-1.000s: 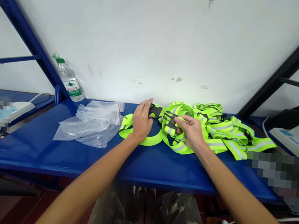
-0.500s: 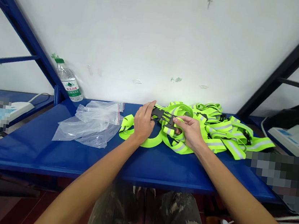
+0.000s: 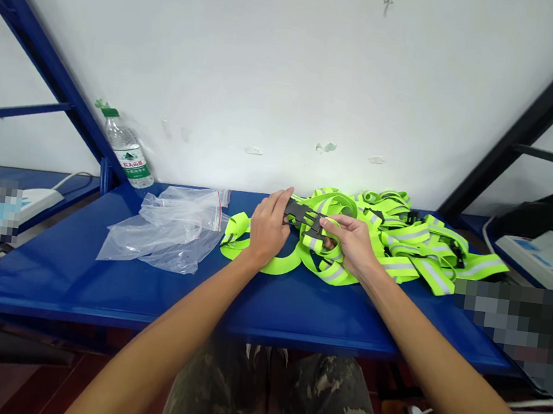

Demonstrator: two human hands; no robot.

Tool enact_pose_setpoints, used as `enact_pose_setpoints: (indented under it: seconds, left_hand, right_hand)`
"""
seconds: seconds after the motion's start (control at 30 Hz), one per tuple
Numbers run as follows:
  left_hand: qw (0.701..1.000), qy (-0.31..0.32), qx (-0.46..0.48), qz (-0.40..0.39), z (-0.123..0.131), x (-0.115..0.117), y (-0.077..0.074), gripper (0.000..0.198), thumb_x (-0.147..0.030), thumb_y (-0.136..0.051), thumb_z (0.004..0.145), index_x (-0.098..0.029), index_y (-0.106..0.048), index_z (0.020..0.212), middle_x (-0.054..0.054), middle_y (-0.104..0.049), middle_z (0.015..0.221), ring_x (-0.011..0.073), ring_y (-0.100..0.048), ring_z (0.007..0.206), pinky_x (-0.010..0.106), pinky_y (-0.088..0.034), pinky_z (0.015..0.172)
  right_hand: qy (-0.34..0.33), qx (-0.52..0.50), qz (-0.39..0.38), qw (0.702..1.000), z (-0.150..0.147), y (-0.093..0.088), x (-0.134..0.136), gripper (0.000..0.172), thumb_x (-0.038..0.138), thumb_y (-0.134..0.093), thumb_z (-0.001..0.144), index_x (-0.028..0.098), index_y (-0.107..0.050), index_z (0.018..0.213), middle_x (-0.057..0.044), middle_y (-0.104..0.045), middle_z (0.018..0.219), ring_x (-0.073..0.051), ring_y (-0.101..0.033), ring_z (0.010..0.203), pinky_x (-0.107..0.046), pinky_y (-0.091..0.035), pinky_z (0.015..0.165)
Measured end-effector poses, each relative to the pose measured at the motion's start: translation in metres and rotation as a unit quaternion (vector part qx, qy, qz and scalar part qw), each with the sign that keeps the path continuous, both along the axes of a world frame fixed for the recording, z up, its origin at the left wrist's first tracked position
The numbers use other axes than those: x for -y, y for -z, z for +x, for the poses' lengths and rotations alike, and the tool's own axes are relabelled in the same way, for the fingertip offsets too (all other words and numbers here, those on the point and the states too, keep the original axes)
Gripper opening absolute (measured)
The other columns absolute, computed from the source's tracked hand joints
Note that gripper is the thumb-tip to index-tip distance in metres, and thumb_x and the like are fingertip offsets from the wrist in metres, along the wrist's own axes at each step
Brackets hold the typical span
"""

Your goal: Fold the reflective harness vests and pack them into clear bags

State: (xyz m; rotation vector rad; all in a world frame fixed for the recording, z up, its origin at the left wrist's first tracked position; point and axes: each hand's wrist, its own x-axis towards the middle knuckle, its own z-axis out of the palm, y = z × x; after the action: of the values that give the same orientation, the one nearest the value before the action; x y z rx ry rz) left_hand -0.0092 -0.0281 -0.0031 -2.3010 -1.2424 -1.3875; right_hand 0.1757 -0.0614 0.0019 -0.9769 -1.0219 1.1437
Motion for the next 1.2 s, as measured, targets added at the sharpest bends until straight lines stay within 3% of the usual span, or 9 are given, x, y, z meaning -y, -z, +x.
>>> enact_pose_setpoints:
  seconds: [0.63, 0.93, 1.07, 1.2]
  left_hand:
    - [1.0, -0.005, -0.025, 0.012, 0.005, 0.006, 0.001, 0.066, -0.002, -0.046, 0.076, -0.017, -0.05, 0.14, 0.014, -0.056, 0.121, 0.0248, -0.055, 0.111, 0.038, -0.047, 0.097]
    - [0.999, 0.021, -0.045, -0.013, 0.013, 0.01, 0.002, 0.067, -0.001, -0.044, 0.076, -0.015, -0.049, 0.142, 0.014, -0.054, 0.12, 0.0243, -0.054, 0.111, 0.037, -0.047, 0.096]
    - [0.996, 0.032, -0.078, -0.035, 0.014, 0.011, -0.007, 0.066, -0.004, -0.049, 0.075, -0.015, -0.051, 0.141, 0.016, -0.056, 0.122, 0.0271, -0.053, 0.114, 0.04, -0.045, 0.097]
    - [0.977, 0.1, -0.139, -0.124, 0.004, 0.006, -0.031, 0.07, -0.019, -0.069, 0.07, -0.024, -0.054, 0.138, 0.012, -0.061, 0.129, 0.0338, -0.047, 0.129, 0.052, -0.036, 0.108]
  right_hand:
    - [-0.011, 0.01, -0.003, 1.0, 0.001, 0.0, -0.002, 0.04, 0.041, -0.092, 0.05, 0.015, -0.074, 0.074, 0.0, -0.067, 0.061, -0.007, -0.049, 0.041, -0.022, -0.04, 0.041]
    - [-0.008, 0.027, 0.008, 1.0, -0.001, 0.0, -0.004, 0.043, 0.042, -0.093, 0.045, 0.015, -0.073, 0.071, 0.001, -0.066, 0.06, -0.007, -0.047, 0.041, -0.022, -0.038, 0.04]
    - [-0.007, 0.042, 0.02, 0.999, 0.002, -0.004, -0.004, 0.043, 0.044, -0.092, 0.047, 0.016, -0.072, 0.072, 0.001, -0.065, 0.059, -0.007, -0.047, 0.041, -0.022, -0.037, 0.041]
    - [-0.014, 0.099, 0.053, 0.994, 0.01, -0.008, -0.004, 0.041, 0.046, -0.091, 0.051, 0.018, -0.074, 0.076, 0.001, -0.062, 0.057, -0.009, -0.047, 0.042, -0.025, -0.037, 0.042]
